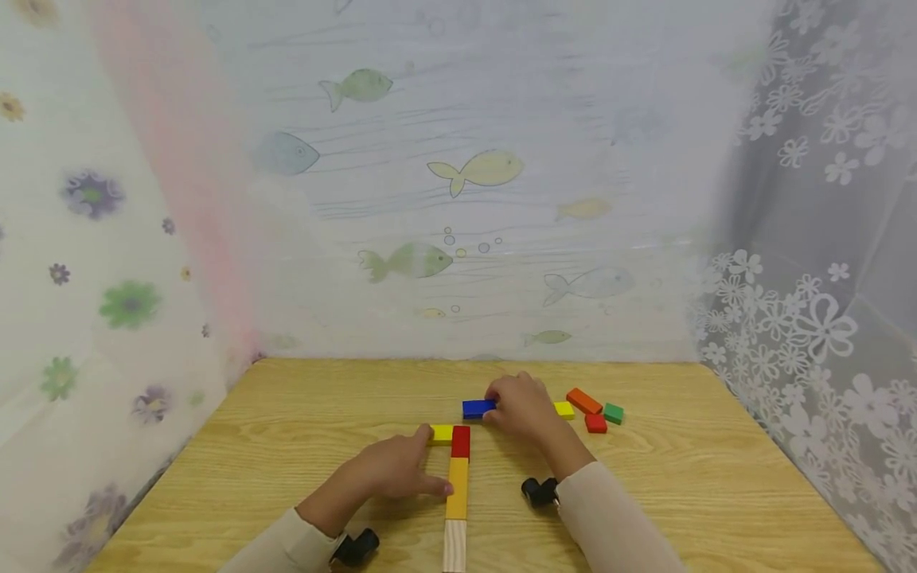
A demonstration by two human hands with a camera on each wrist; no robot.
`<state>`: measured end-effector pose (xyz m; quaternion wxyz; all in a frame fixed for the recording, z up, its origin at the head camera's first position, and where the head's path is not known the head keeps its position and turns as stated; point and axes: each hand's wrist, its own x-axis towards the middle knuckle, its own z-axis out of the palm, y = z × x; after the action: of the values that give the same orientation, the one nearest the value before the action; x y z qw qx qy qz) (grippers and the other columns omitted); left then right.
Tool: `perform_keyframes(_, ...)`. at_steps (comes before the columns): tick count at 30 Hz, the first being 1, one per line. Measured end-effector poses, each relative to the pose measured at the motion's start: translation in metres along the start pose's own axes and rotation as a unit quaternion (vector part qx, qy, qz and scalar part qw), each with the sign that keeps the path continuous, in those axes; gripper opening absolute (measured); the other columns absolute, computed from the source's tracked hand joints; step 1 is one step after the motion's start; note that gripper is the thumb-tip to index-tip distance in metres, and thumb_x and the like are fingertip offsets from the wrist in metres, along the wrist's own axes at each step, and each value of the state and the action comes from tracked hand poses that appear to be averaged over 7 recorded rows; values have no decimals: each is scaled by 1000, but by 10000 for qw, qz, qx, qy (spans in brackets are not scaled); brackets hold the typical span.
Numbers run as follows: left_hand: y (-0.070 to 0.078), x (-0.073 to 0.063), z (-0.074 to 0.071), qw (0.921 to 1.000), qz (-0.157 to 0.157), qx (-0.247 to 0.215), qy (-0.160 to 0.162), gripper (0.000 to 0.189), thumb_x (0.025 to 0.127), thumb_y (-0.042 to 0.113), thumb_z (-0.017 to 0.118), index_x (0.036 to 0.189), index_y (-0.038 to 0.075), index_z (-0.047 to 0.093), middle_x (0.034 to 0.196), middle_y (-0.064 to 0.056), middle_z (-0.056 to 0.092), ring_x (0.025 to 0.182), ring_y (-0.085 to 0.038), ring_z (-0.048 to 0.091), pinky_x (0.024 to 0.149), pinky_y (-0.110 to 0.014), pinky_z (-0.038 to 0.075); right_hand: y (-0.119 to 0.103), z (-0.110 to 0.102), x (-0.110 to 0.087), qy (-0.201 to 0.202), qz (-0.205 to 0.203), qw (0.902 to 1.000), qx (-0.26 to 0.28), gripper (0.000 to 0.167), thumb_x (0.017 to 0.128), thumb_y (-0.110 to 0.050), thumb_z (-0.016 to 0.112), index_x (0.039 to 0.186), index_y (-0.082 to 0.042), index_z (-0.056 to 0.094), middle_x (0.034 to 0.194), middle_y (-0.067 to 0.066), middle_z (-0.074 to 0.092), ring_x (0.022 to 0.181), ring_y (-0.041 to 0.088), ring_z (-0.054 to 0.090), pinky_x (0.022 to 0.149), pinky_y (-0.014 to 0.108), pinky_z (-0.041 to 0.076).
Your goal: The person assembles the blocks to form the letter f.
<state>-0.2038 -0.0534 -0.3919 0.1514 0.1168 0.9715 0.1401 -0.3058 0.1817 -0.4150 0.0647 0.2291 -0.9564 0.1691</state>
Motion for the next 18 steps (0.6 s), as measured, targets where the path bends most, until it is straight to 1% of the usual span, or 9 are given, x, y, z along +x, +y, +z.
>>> perform_keyframes(4,0,0,1,10000,44,-5,57,110,78,74,76,155,5,38,119,-12,74,93,-25,72,77,-45,57,3,-1,-9,129,43,9999,65,23,86,-32,86,105,-21,80,104,-5,76,98,22,60,89,48,49)
perform_keyframes(7,0,0,1,10000,21,-33,65,111,77,73,77,155,5,37,125,-14,72,98,-27,73,79,-46,57,4,-4,-15,95,63,9998,140,23,86,-32,86,105,-20,80,105,-4,76,101,23,60,90,50,49)
perform_keyframes(8,0,0,1,10000,5,-40,58,111,77,73,77,155,5,37,125,-14,72,99,-28,72,80,-47,57,5,-5,-17,84,42,9998,166,23,85,-32,86,104,-20,80,104,-4,76,101,23,60,90,50,49)
perform_keyframes(13,-2,1,0,10000,-38,-84,34,112,77,73,77,156,5,36,129,-15,70,103,-29,72,83,-48,57,6,-9,-24,-2,74,9990,442,23,86,-30,86,106,-20,79,109,-4,76,104,22,59,94,51,45)
perform_keyframes(15,-2,1,0,9999,-12,-119,45,111,77,73,77,155,5,36,130,-15,70,105,-30,71,85,-49,57,7,-8,-27,-22,132,9984,550,23,87,-29,85,106,-20,79,110,-5,75,105,22,59,97,50,45)
perform_keyframes(18,-3,0,0,9999,24,-141,45,110,78,72,78,155,5,37,129,-15,70,104,-29,71,85,-48,57,7,-8,-32,-21,172,9976,673,22,87,-28,86,105,-21,78,108,-6,75,104,20,59,97,49,47)
